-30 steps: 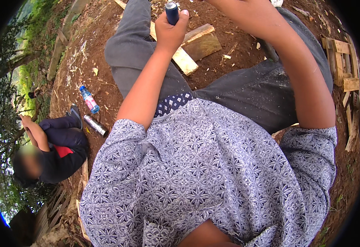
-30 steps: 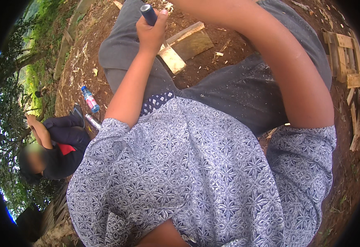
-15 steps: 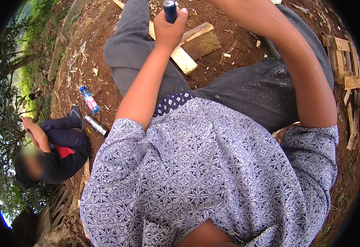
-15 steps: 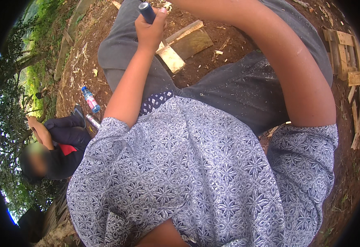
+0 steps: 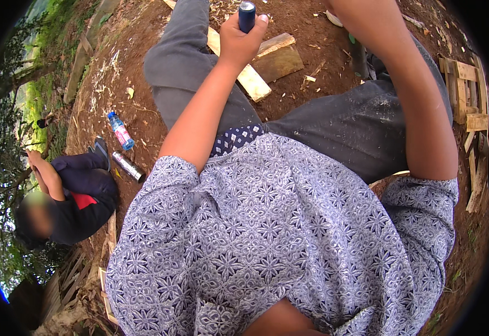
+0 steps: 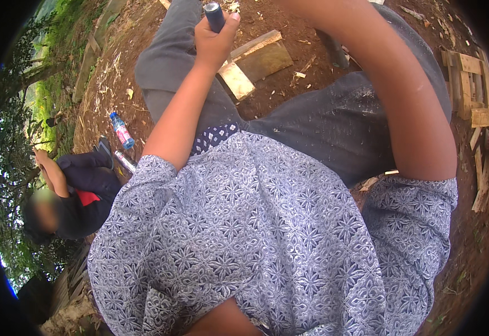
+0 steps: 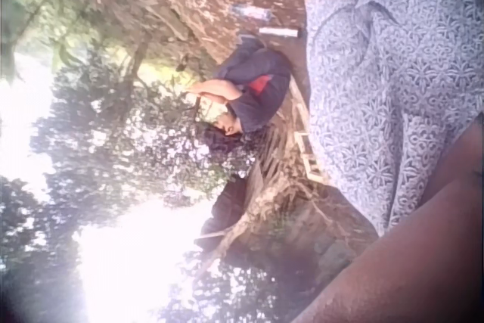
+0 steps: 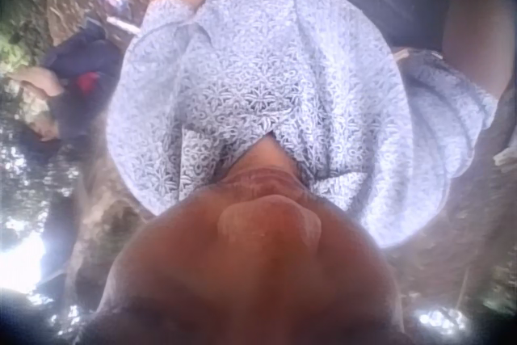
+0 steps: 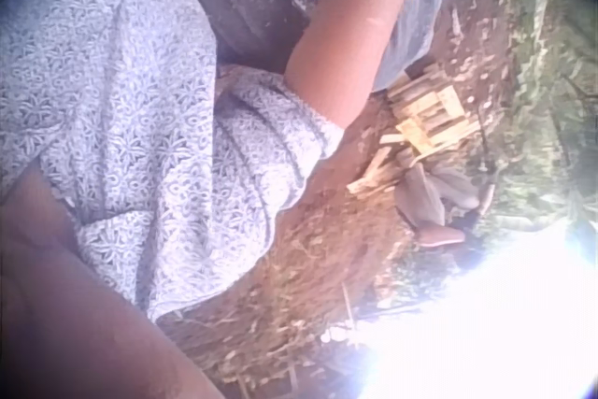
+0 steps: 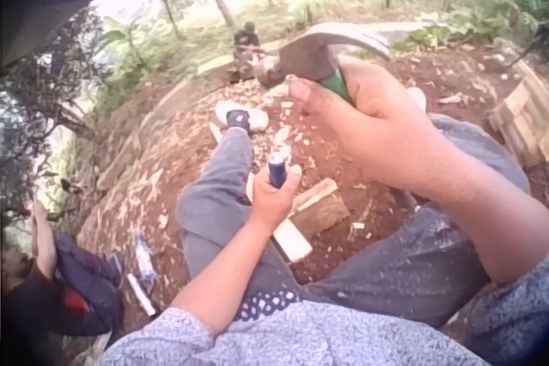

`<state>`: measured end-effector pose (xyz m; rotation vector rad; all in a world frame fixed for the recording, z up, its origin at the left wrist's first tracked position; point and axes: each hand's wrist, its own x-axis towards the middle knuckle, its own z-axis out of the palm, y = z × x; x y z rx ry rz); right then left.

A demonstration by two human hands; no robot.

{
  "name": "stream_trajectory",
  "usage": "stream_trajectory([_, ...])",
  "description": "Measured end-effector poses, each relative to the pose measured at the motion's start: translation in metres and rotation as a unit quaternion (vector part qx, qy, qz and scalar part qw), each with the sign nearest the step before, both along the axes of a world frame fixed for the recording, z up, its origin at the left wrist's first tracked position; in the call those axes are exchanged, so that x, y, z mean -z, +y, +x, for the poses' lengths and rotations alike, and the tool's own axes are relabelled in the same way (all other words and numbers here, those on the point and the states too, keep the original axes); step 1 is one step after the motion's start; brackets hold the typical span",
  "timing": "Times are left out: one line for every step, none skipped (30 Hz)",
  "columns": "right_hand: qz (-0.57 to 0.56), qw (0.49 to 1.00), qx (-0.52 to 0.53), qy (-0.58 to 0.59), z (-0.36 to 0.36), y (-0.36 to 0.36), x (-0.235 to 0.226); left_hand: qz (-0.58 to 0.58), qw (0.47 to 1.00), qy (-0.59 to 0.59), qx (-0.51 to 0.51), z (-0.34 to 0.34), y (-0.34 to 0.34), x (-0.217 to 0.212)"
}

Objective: The person sits on the ground and uses a red hand saw to cut a wooden plank resting on their lap. After cutting, they use a hammer and a chisel to shape the wood further.

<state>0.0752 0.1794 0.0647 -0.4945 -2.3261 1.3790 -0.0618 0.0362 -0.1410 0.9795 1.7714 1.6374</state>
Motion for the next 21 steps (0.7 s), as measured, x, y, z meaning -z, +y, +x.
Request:
stream_trajectory([0.039,0.996,-0.040,-0.070,0.000,0.001,0.003,0.004,1.000,-0.011,-0.008,0.003,0.000,-0.001])
stream_trajectory([0.077,0.968,-0.078,-0.224,-0.006,0.002,0.014,0.009,1.000,-0.022,-0.013,0.006,0.002,-0.003])
stream_trajectory([0.121,0.914,-0.111,-0.370,-0.011,0.000,0.020,0.020,0.999,-0.029,-0.020,0.006,0.004,-0.006])
stream_trajectory([0.142,0.950,-0.122,-0.250,-0.003,0.002,0.023,0.021,0.998,-0.048,-0.020,0.004,0.005,-0.010])
stream_trajectory([0.100,0.976,-0.082,-0.173,-0.007,0.001,0.016,0.004,0.999,-0.032,-0.024,0.000,0.002,-0.006])
stream_trajectory([0.061,0.992,-0.042,-0.099,-0.006,-0.003,0.002,-0.009,0.999,-0.020,-0.027,0.000,0.000,-0.002])
stream_trajectory([0.019,1.000,-0.002,-0.024,-0.009,-0.004,-0.006,-0.022,0.999,-0.009,-0.030,-0.002,0.000,0.003])
stream_trajectory([-0.117,0.990,0.041,0.072,-0.014,-0.006,0.002,-0.023,0.999,-0.003,-0.026,0.004,0.000,-0.010])
stream_trajectory([-0.027,0.998,0.012,0.056,-0.015,-0.005,0.021,-0.025,0.999,-0.016,-0.022,0.006,0.000,-0.008])
stream_trajectory([0.065,0.997,-0.015,0.040,-0.013,0.000,0.047,-0.026,0.999,-0.030,-0.018,0.007,0.001,-0.005])
stream_trajectory([0.156,0.986,-0.046,0.025,-0.010,0.004,0.066,-0.026,0.999,-0.043,-0.017,0.006,0.003,-0.003])
stream_trajectory([0.153,0.975,-0.069,-0.147,-0.008,0.005,0.068,-0.016,0.997,-0.066,-0.046,0.005,0.005,-0.008])
stream_trajectory([0.142,0.985,-0.047,-0.081,-0.011,0.009,0.063,-0.020,0.998,-0.043,-0.044,0.000,0.006,-0.008])
stream_trajectory([0.128,0.991,-0.030,-0.014,-0.018,0.007,0.047,-0.027,0.998,-0.022,-0.048,-0.005,0.000,-0.004])
stream_trajectory([0.102,0.993,-0.024,-0.046,-0.014,0.006,0.040,-0.033,0.998,-0.007,-0.046,-0.004,-0.003,-0.004])
stream_trajectory([0.079,0.994,-0.017,-0.076,-0.012,0.007,0.032,-0.028,0.999,-0.015,-0.037,-0.003,-0.002,-0.004])
stream_trajectory([0.053,0.993,-0.008,-0.107,-0.008,0.008,0.027,-0.034,0.999,-0.020,-0.033,0.003,-0.005,-0.001])
stream_trajectory([0.124,0.989,-0.028,-0.080,-0.012,0.006,0.055,-0.030,0.999,-0.023,-0.026,0.004,0.001,-0.001])
stream_trajectory([0.195,0.978,-0.049,-0.054,-0.011,0.008,0.073,-0.026,0.999,-0.026,-0.019,0.004,0.007,-0.001])
stream_trajectory([0.181,0.967,-0.072,-0.164,-0.011,0.013,0.074,-0.030,0.993,-0.097,-0.061,-0.001,0.006,0.001])
stream_trajectory([0.145,0.981,-0.036,-0.121,-0.016,0.011,0.063,-0.028,0.993,-0.090,-0.065,-0.006,0.004,0.000])
